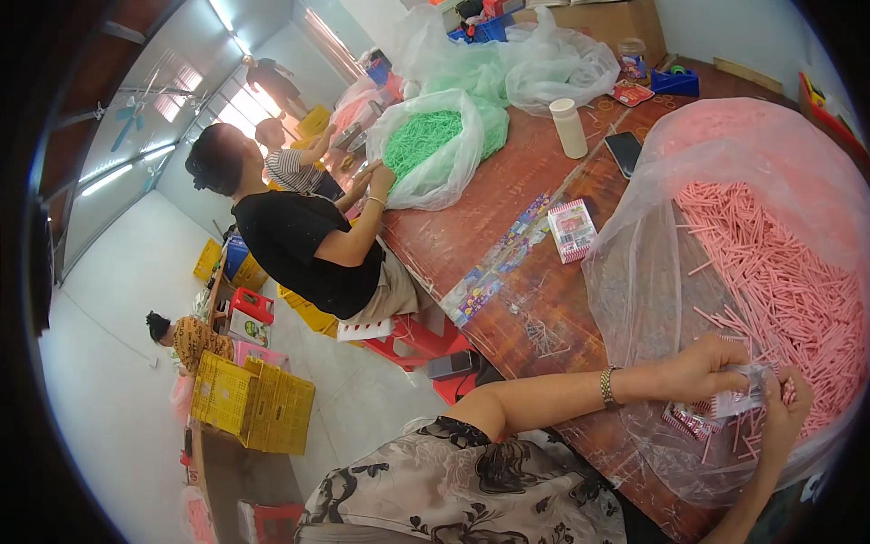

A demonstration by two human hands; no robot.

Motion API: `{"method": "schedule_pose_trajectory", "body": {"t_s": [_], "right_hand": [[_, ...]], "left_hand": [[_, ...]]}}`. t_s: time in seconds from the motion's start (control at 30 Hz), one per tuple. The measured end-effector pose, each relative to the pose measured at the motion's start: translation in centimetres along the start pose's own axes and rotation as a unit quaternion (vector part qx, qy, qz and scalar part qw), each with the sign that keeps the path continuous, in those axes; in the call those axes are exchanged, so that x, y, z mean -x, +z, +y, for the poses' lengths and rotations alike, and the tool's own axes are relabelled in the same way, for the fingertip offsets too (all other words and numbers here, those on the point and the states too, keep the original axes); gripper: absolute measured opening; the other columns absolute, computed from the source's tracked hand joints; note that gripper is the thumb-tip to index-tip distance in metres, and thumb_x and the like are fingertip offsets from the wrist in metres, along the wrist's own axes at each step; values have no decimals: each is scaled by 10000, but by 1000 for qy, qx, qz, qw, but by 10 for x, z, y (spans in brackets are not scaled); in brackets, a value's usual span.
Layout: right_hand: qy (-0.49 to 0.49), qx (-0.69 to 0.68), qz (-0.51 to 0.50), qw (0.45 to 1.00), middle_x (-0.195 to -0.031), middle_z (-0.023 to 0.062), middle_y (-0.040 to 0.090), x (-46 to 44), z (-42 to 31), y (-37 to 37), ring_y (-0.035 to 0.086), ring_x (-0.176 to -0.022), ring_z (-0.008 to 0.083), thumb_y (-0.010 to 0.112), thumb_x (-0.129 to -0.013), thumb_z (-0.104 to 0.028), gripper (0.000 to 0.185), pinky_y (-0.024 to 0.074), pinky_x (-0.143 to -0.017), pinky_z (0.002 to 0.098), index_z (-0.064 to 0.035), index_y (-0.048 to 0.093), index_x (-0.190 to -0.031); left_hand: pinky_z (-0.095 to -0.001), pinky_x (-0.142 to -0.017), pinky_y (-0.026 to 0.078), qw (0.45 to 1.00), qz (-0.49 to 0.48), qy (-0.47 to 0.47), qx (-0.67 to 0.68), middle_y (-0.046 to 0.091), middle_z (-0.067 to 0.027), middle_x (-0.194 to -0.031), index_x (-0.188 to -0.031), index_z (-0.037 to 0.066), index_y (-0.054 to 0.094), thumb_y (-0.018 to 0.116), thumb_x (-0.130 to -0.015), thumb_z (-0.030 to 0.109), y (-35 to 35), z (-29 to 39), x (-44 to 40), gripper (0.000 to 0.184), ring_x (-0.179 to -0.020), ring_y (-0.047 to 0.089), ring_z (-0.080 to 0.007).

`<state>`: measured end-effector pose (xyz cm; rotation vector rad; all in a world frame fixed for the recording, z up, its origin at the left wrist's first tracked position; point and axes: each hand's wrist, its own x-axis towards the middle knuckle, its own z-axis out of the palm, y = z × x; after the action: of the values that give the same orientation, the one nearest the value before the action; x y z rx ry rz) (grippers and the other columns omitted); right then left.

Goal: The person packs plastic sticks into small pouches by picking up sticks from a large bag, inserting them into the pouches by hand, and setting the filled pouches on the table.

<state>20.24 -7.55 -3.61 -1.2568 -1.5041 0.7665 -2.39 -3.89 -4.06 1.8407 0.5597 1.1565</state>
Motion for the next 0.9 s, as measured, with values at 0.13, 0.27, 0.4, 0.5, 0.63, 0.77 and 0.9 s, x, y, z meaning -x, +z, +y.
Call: {"method": "schedule_pose_trajectory", "body": {"t_s": [0.13, 0.27, 0.4, 0.5, 0.63, 0.77, 0.9], "right_hand": [[-2, 42, 56, 998, -700, -53, 396, 3, -10, 13, 343, -671, 46, 641, -904, -99, 210, 289, -592, 224, -55, 506, -750], [2, 43, 27, 999, -750, -14, 501, -6, 30, 2, 449, -727, 92, 626, -917, -114, 140, 387, -675, 265, -24, 579, -821], [-62, 95, 102, 988, -837, 12, 590, -1, 10, 1, 523, -795, 129, 553, -967, -162, 192, 437, -763, 298, -3, 661, -963], [-56, 10, 121, 991, -855, 29, 614, 1, -26, 6, 538, -801, 127, 478, -1011, -219, 288, 440, -781, 291, -8, 668, -965], [-66, -111, 114, 985, -879, 51, 646, 0, -49, 18, 557, -809, 124, 378, -1071, -295, 423, 443, -805, 282, -15, 678, -969], [-112, -154, 127, 973, -959, 67, 691, 1, -55, 22, 602, -914, 150, 356, -1076, -365, 490, 461, -912, 306, -14, 693, -1026], [-134, -158, 117, 971, -1041, 55, 683, 2, -58, 18, 593, -1003, 149, 336, -1081, -373, 499, 453, -945, 332, -13, 682, -1079]], "left_hand": [[-327, -576, 430, 998, 32, -15, 44, 561, -111, -638, -798, -31, 622, 676, -868, 120, 5, 1, 6, 175, -608, 534, -135], [-292, -536, 437, 965, 0, -205, 163, 574, -43, -654, -766, -12, 620, 632, -923, 120, -8, 31, 9, 206, -602, 537, -103], [-258, -495, 472, 975, 63, -157, 144, 604, -41, -823, -813, 5, 656, 607, -951, 110, 0, 5, 7, 181, -649, 586, -86], [-267, -554, 504, 998, 42, -24, -45, 626, -78, -929, -887, 3, 689, 622, -933, 71, -8, 18, 5, 106, -738, 624, -126], [-290, -709, 517, 994, 13, 29, -104, 667, -116, -1047, -956, 8, 728, 650, -899, 31, -7, 20, 3, 100, -886, 656, -194], [-300, -800, 497, 990, -9, 60, -126, 682, -119, -1058, -987, 10, 731, 683, -863, 10, -1, 19, 5, 133, -935, 649, -219], [-317, -746, 510, 982, -10, 91, -165, 669, -123, -1025, -1040, 3, 707, 701, -833, -11, 3, 19, 6, 208, -871, 643, -241]]}}
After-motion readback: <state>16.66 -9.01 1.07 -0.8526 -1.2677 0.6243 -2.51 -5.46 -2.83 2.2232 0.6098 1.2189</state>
